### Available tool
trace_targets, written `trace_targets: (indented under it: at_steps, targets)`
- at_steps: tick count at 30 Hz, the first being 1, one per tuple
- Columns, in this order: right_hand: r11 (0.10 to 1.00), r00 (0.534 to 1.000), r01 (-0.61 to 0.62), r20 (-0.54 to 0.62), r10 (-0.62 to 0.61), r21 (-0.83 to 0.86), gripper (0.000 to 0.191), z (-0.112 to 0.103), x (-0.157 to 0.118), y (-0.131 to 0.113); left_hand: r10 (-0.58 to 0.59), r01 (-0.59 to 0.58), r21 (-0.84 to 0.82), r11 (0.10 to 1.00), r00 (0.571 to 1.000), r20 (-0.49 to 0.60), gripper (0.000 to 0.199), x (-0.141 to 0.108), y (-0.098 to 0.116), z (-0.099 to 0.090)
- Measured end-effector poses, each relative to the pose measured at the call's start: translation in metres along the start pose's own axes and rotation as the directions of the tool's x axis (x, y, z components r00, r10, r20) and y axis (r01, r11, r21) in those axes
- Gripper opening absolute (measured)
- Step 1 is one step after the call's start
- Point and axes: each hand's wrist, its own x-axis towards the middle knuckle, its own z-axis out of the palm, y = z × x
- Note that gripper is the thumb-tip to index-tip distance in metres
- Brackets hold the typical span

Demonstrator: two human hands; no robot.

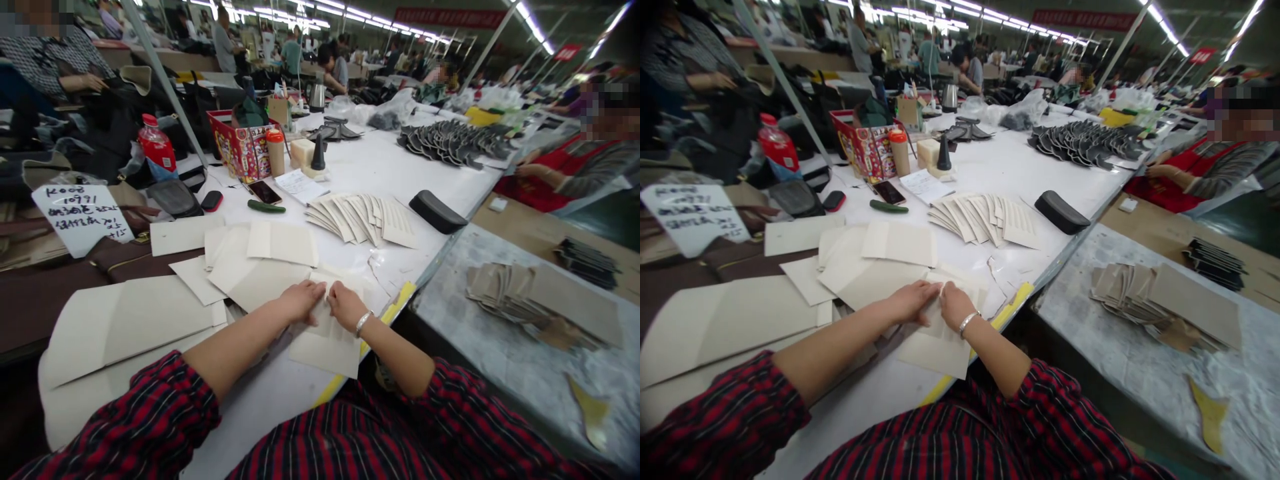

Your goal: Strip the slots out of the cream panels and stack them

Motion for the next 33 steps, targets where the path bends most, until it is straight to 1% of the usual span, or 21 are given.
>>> trace_targets:
  at_steps: [1, 2, 3, 4, 5, 6, 7, 8, 9, 10, 11, 12, 13, 15, 16, 18, 21, 23, 26, 30, 33]
  targets:
    - [0.999, 0.995, 0.04, 0.088, -0.043, 0.032, 0.016, 0.011, -0.019, -0.005, -0.009, 0.009, 0.042, 0.999, 1.0, -0.009, 0.085, 0.0, 0.0, 0.001]
    - [0.992, 0.975, 0.103, 0.191, -0.114, 0.066, 0.015, 0.023, -0.041, -0.011, -0.007, 0.008, 0.085, 0.996, 1.0, -0.018, 0.085, 0.001, 0.001, 0.002]
    - [0.982, 0.933, 0.162, 0.308, -0.184, 0.096, 0.013, 0.035, -0.062, -0.015, 0.003, -0.001, 0.113, 0.994, 1.0, -0.022, 0.085, 0.001, 0.001, 0.002]
    - [0.972, 0.874, 0.191, 0.426, -0.233, 0.139, 0.013, 0.046, -0.082, -0.019, 0.016, -0.013, 0.123, 0.992, 1.0, -0.024, 0.084, 0.0, 0.001, 0.003]
    - [0.958, 0.843, 0.221, 0.458, -0.282, 0.183, 0.013, 0.054, -0.098, -0.022, 0.03, -0.026, 0.123, 0.992, 0.999, -0.026, 0.084, -0.001, 0.0, 0.003]
    - [0.943, 0.83, 0.251, 0.453, -0.326, 0.22, 0.014, 0.058, -0.109, -0.023, 0.042, -0.038, 0.114, 0.993, 0.999, -0.03, 0.084, -0.001, 0.0, 0.003]
    - [0.928, 0.845, 0.278, 0.397, -0.358, 0.247, 0.015, 0.058, -0.114, -0.023, 0.057, -0.053, 0.1, 0.994, 0.998, -0.035, 0.082, -0.002, -0.001, 0.003]
    - [0.918, 0.878, 0.301, 0.3, -0.373, 0.259, 0.014, 0.055, -0.113, -0.022, 0.069, -0.065, 0.084, 0.994, 0.997, -0.046, 0.077, -0.002, -0.002, 0.002]
    - [0.917, 0.914, 0.304, 0.193, -0.357, 0.257, 0.014, 0.048, -0.106, -0.019, 0.07, -0.066, 0.069, 0.995, 0.995, -0.065, 0.071, -0.002, -0.003, 0.002]
    - [0.926, 0.946, 0.28, 0.089, -0.311, 0.254, 0.015, 0.039, -0.095, -0.015, 0.063, -0.059, 0.055, 0.997, 0.994, -0.092, 0.063, -0.001, -0.005, 0.001]
    - [0.943, 0.974, 0.221, -0.01, -0.226, 0.249, 0.018, 0.029, -0.079, -0.011, 0.051, -0.046, 0.045, 0.998, 0.991, -0.122, 0.055, 0.001, -0.006, 0.001]
    - [0.96, 0.988, 0.138, -0.096, -0.118, 0.245, 0.021, 0.019, -0.06, -0.006, 0.036, -0.03, 0.04, 0.999, 0.988, -0.153, 0.047, 0.004, -0.007, 0.0]
    - [0.97, 0.987, 0.049, -0.158, -0.011, 0.238, 0.024, 0.01, -0.038, -0.001, 0.016, -0.009, 0.038, 0.999, 0.984, -0.18, 0.04, 0.008, -0.008, -0.001]
    - [0.977, 0.969, -0.092, -0.208, 0.132, 0.191, 0.024, -0.004, 0.005, 0.008, -0.035, 0.045, 0.049, 0.998, 0.981, -0.192, 0.028, 0.017, -0.01, -0.004]
    - [0.978, 0.966, -0.138, -0.196, 0.168, 0.157, 0.023, -0.008, 0.024, 0.012, -0.063, 0.075, 0.058, 0.995, 0.981, -0.182, 0.024, 0.022, -0.01, -0.006]
    - [0.974, 0.971, -0.2, -0.113, 0.212, 0.11, 0.02, -0.011, 0.055, 0.017, -0.121, 0.134, 0.075, 0.988, 0.98, -0.155, 0.018, 0.032, -0.011, -0.011]
    - [0.944, 0.954, -0.3, 0.043, 0.297, 0.139, 0.02, -0.009, 0.079, 0.021, -0.164, 0.175, 0.079, 0.981, 0.978, -0.132, 0.017, 0.044, -0.01, -0.02]
    - [0.919, 0.937, -0.348, 0.103, 0.334, 0.187, 0.02, -0.007, 0.085, 0.023, -0.181, 0.19, 0.077, 0.979, 0.977, -0.109, 0.016, 0.05, -0.009, -0.026]
    - [0.896, 0.922, -0.383, 0.153, 0.356, 0.223, 0.017, -0.005, 0.089, 0.024, -0.192, 0.196, 0.074, 0.978, 0.98, -0.055, 0.011, 0.058, -0.009, -0.031]
    - [0.884, 0.91, -0.409, 0.166, 0.379, 0.225, 0.013, -0.006, 0.093, 0.022, -0.157, 0.156, 0.062, 0.986, 0.988, 0.0, 0.006, 0.064, -0.012, -0.031]
    - [0.887, 0.912, -0.406, 0.161, 0.378, 0.219, 0.014, -0.007, 0.094, 0.02, -0.125, 0.125, 0.054, 0.991, 0.992, -0.018, 0.005, 0.06, -0.012, -0.029]
